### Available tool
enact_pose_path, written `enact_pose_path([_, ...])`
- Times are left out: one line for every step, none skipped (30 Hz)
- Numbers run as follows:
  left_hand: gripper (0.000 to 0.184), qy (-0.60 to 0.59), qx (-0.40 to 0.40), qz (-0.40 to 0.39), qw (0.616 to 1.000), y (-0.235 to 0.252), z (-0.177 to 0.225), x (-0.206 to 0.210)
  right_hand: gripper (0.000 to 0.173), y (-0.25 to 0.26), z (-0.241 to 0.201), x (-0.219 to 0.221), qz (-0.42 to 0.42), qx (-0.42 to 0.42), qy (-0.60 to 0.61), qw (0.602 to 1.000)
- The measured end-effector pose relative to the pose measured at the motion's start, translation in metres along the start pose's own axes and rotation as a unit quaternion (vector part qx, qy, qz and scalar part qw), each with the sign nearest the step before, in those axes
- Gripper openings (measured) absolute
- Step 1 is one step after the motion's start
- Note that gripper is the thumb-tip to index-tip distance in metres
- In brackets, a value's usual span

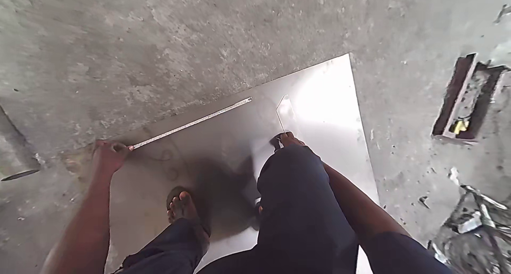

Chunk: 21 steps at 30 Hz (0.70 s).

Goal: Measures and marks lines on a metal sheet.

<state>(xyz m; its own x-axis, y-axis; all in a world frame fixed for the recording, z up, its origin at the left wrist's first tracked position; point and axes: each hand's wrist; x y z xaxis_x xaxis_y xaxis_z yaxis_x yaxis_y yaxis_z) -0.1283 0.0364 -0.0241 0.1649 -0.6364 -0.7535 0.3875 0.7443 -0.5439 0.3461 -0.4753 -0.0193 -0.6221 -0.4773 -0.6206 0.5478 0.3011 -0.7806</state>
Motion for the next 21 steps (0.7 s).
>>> enact_pose_path([0.033, -0.003, 0.000, 0.003, 1.000, 0.004, -0.004, 0.002, 0.037, 0.001, 0.001, 0.001, 0.000, 0.003, 0.000, 1.000])
enact_pose_path([0.032, -0.008, 0.002, 0.007, 1.000, 0.006, -0.005, 0.004, 0.036, 0.000, -0.001, -0.001, 0.000, 0.005, -0.007, 1.000])
enact_pose_path([0.032, -0.013, 0.000, 0.009, 1.000, 0.006, -0.003, 0.003, 0.037, -0.003, -0.002, -0.003, 0.000, 0.005, -0.011, 1.000])
enact_pose_path([0.032, -0.014, 0.001, 0.013, 1.000, 0.006, 0.000, 0.003, 0.038, -0.006, -0.005, -0.007, -0.001, 0.008, -0.014, 1.000])
enact_pose_path([0.033, -0.014, 0.001, 0.012, 1.000, 0.004, 0.004, 0.001, 0.039, -0.011, -0.010, -0.011, -0.004, 0.013, -0.019, 1.000])
enact_pose_path([0.033, -0.012, 0.001, 0.010, 1.000, 0.004, 0.007, 0.000, 0.041, -0.018, -0.016, -0.017, -0.005, 0.020, -0.022, 1.000])
enact_pose_path([0.034, -0.009, 0.002, 0.007, 1.000, 0.004, 0.009, 0.000, 0.042, -0.020, -0.019, -0.020, -0.008, 0.021, -0.023, 0.999])
enact_pose_path([0.035, -0.004, 0.004, 0.003, 1.000, 0.005, 0.011, 0.000, 0.042, -0.019, -0.019, -0.020, -0.010, 0.022, -0.021, 0.999])
enact_pose_path([0.035, -0.004, 0.007, 0.002, 1.000, 0.005, 0.012, 0.000, 0.040, -0.018, -0.018, -0.019, -0.009, 0.022, -0.019, 1.000])
enact_pose_path([0.035, -0.007, 0.009, 0.002, 1.000, 0.005, 0.015, 0.001, 0.038, -0.019, -0.018, -0.019, -0.008, 0.020, -0.014, 1.000])
enact_pose_path([0.034, -0.012, 0.008, 0.004, 1.000, 0.005, 0.017, 0.001, 0.036, -0.019, -0.018, -0.019, -0.007, 0.020, -0.006, 1.000])
enact_pose_path([0.033, -0.012, 0.007, 0.007, 1.000, 0.004, 0.019, 0.001, 0.036, -0.020, -0.019, -0.020, -0.007, 0.022, -0.004, 1.000])
enact_pose_path([0.033, -0.013, 0.003, 0.006, 1.000, 0.004, 0.023, 0.000, 0.037, -0.022, -0.020, -0.023, -0.011, 0.021, -0.002, 1.000])
enact_pose_path([0.035, -0.010, -0.001, 0.003, 1.000, 0.002, 0.027, -0.001, 0.038, -0.024, -0.021, -0.025, -0.011, 0.020, -0.002, 1.000])
enact_pose_path([0.036, -0.009, -0.005, 0.000, 1.000, 0.002, 0.028, -0.001, 0.039, -0.026, -0.021, -0.025, -0.009, 0.018, 0.000, 1.000])
enact_pose_path([0.037, -0.011, -0.007, 0.001, 1.000, 0.003, 0.027, -0.001, 0.040, -0.028, -0.022, -0.026, -0.007, 0.017, -0.001, 1.000])
enact_pose_path([0.037, -0.012, -0.010, 0.002, 1.000, 0.005, 0.024, 0.000, 0.041, -0.026, -0.021, -0.025, -0.004, 0.016, -0.006, 1.000])
enact_pose_path([0.038, -0.012, -0.011, 0.002, 1.000, 0.008, 0.019, 0.002, 0.043, -0.024, -0.020, -0.023, -0.005, 0.017, -0.009, 1.000])
enact_pose_path([0.038, -0.012, -0.011, 0.005, 1.000, 0.011, 0.016, 0.003, 0.048, -0.022, -0.019, -0.022, -0.006, 0.020, -0.014, 1.000])
enact_pose_path([0.038, -0.010, -0.012, 0.008, 1.000, 0.012, 0.014, 0.004, 0.049, -0.022, -0.019, -0.022, -0.005, 0.023, -0.017, 1.000])
enact_pose_path([0.039, -0.006, -0.013, 0.008, 1.000, 0.012, 0.014, 0.004, 0.050, -0.022, -0.019, -0.021, -0.005, 0.024, -0.020, 0.999])
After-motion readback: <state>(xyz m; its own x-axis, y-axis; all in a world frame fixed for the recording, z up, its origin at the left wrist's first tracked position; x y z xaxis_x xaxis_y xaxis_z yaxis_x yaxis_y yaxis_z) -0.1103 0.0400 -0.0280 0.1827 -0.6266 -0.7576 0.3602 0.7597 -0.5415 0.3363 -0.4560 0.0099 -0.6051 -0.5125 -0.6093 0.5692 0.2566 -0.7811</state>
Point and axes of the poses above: each hand's wrist, its own y-axis towards the middle knuckle, its own x-axis out of the palm, z = x × y, and after that the axes turned 10 degrees about -y, right-handed
